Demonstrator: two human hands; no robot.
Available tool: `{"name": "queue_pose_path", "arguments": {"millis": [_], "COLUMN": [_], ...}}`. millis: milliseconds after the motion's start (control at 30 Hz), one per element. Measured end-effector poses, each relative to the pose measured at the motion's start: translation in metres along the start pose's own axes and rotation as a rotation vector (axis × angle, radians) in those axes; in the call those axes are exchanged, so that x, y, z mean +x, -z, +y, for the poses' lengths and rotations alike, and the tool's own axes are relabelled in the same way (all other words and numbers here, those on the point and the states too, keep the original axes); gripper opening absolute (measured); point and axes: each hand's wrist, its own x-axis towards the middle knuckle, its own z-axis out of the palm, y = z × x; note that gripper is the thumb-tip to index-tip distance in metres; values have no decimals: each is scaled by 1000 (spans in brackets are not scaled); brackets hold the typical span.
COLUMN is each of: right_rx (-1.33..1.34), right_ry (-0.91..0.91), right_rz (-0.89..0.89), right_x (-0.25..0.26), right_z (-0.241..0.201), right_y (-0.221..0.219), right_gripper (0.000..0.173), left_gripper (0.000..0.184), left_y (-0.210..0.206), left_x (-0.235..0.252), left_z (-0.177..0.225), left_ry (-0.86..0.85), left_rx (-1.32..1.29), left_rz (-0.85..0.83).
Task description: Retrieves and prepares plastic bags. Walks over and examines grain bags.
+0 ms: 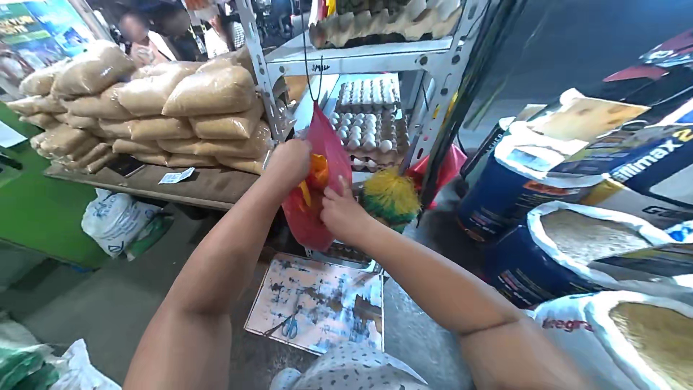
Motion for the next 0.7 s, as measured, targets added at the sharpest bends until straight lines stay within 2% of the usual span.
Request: {"name": "queue_pose_path", "arguments": {"millis": [233, 433, 700], "right_rx": [22, 76, 82], "right_ry": [-9, 10, 92], "right_rz": [46, 44, 87], "right_x": [2, -2, -1], "right_z": [0, 1, 11], "right_y": [-5, -6, -17], "right_gripper": [20, 25, 17], "left_gripper": [30, 30, 20], "left_y": [14, 29, 85], "left_x": [-12, -14, -23], "left_z": [14, 21, 2], "left_ry": [21, -96, -111], "left_rx": [101, 205, 240], "left_rz": [198, 358, 388]}}
